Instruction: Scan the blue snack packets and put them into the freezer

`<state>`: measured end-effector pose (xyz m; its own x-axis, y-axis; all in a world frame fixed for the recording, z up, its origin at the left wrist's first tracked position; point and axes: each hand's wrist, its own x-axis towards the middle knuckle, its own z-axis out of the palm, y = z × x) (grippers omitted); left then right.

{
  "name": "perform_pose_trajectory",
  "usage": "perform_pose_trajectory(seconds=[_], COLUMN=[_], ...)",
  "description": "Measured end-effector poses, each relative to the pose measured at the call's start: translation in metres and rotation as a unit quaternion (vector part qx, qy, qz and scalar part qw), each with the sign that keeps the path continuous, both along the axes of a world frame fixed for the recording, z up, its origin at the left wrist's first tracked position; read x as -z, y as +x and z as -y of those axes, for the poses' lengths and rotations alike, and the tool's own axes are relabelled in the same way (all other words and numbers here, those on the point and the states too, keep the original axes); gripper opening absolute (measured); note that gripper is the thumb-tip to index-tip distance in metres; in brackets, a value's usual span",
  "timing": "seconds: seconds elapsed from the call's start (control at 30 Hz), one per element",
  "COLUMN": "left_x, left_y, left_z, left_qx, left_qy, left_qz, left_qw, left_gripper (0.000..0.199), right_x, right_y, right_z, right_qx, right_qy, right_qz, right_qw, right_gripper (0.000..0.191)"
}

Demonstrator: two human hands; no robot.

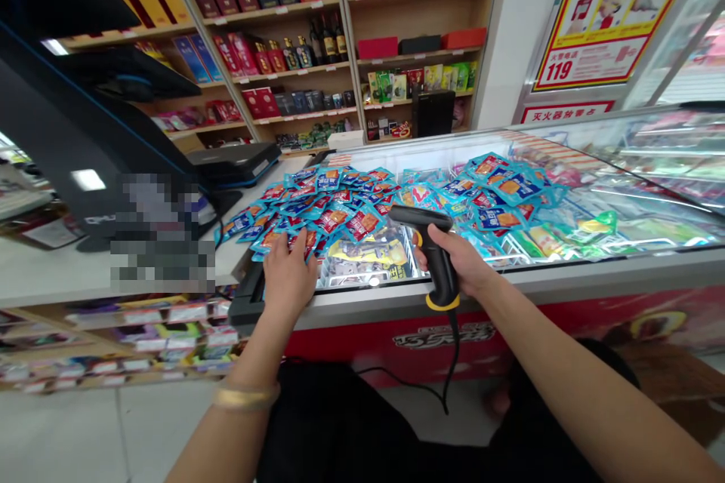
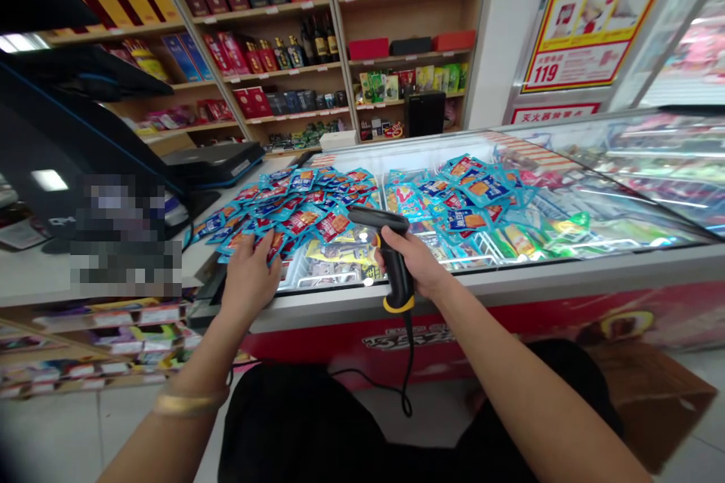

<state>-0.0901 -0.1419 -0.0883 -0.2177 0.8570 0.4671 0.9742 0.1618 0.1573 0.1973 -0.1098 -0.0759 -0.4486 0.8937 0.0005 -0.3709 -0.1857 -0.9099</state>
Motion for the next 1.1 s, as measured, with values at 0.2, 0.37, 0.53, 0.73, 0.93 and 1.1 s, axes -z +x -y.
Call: perform_pose_trajectory(seconds=[0.2, 0.37, 0.53, 0.73, 0.93, 1.1], left_x=[-0.006, -0.007, -0.003, -0.005, -0.006, -0.001], left_y=[0.013, 0.021, 0.015, 0.019, 0.063, 0.083], left_z=[0.010, 0.017, 0.013, 0.001, -0.016, -0.023], left_qx=[0.029, 0.028, 0.072, 0.071, 0.141, 0.165], left_qy=[-0.026, 0.051, 0.114, 0.229, 0.136, 0.119], left_qz=[-0.007, -0.024, 0.024, 0.251, 0.535, 0.486], left_qw=[0.999, 0.998, 0.991, 0.938, 0.822, 0.850], left_gripper=[0.050, 0.039, 0.037, 0.047, 0.058, 0.049], right_x=[0.000, 0.000, -0.001, -0.001, -0.002, -0.003], right_y=[0.000, 0.000, 0.000, -0.002, -0.002, -0.002], right_z=[0.000, 0.000, 0.000, 0.000, 0.000, 0.001], right_qx=[0.005, 0.008, 0.008, 0.005, 0.005, 0.010], right_qy=[-0.001, 0.004, 0.008, 0.006, 0.004, 0.012], right_qz=[0.008, 0.007, 0.010, 0.012, 0.012, 0.008], right_qw=[1.000, 1.000, 1.000, 1.000, 1.000, 1.000], right_gripper=[0.053, 0.053, 0.054, 0.056, 0.055, 0.055])
